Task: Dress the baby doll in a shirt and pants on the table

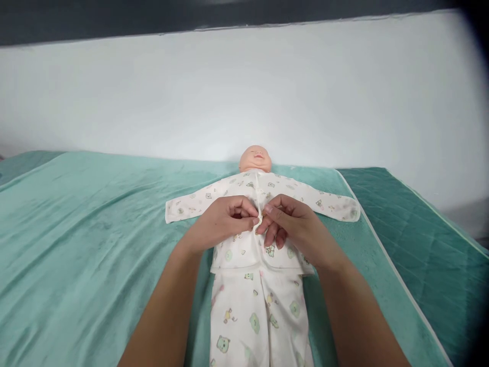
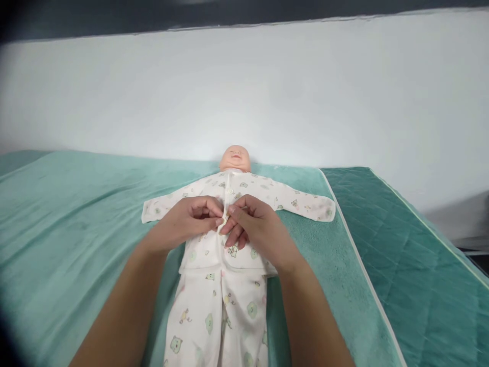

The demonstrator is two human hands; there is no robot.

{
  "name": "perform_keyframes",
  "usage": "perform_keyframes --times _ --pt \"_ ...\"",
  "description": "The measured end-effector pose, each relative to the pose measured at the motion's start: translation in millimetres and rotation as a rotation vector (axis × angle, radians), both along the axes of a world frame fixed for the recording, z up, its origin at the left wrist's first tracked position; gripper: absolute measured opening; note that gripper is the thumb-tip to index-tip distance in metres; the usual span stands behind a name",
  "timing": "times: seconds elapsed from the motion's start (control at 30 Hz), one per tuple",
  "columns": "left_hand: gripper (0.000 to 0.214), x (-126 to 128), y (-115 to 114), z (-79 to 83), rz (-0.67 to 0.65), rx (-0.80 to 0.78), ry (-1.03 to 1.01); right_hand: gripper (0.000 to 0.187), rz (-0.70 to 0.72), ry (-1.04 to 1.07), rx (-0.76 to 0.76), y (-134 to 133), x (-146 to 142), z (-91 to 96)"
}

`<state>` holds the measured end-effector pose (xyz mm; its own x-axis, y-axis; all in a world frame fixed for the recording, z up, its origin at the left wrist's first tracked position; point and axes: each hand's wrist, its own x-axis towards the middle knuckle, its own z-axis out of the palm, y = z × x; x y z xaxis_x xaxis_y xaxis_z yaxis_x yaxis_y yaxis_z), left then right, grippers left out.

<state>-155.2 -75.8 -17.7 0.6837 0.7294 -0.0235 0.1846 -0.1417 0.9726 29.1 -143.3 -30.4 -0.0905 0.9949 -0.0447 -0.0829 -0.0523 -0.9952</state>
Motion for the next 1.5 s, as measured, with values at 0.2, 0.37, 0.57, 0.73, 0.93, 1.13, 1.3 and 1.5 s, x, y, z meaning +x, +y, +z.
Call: perform_keyframes --times 0.2,0.37,0.57,0.73,0.93,1.13,1.3,1.5 --pt "0.005 0.3 -0.9 1.7 0.032 0.022 0.058 0.021 0.009 -0.022 -0.002 -0.7 0.7 -0.7" --pt "0.009 0.6 -2.1 1.8 0.055 0.046 0.086 0.022 0.011 -0.038 -0.005 -1.5 0.4 1.1" --pt "0.014 2.2 -1.6 3.4 0.060 0.004 0.014 0.027 0.010 -0.059 -0.026 -1.5 -0.5 2.5" --pt "0.017 2.9 -1.4 5.6 0.033 -0.045 -0.075 0.022 0.027 -0.059 -0.046 -1.0 0.8 1.6" --pt "0.014 -3.0 0.2 6.6 -0.031 -0.095 -0.001 0.015 0.062 -0.075 -0.050 -1.1 3.5 0.9" --pt "0.019 -4.6 1.1 9.4 -0.050 -0.098 0.070 0.010 0.080 -0.086 -0.023 -1.3 3.2 0.4" --pt "0.021 -1.9 0.7 6.3 -0.060 -0.089 0.056 0.013 0.075 -0.066 -0.028 -1.3 1.6 1.0" --pt "0.017 13.7 -2.0 -11.4 0.337 0.279 -0.084 0.011 -0.098 0.085 0.087 -0.6 -1.3 0.5"
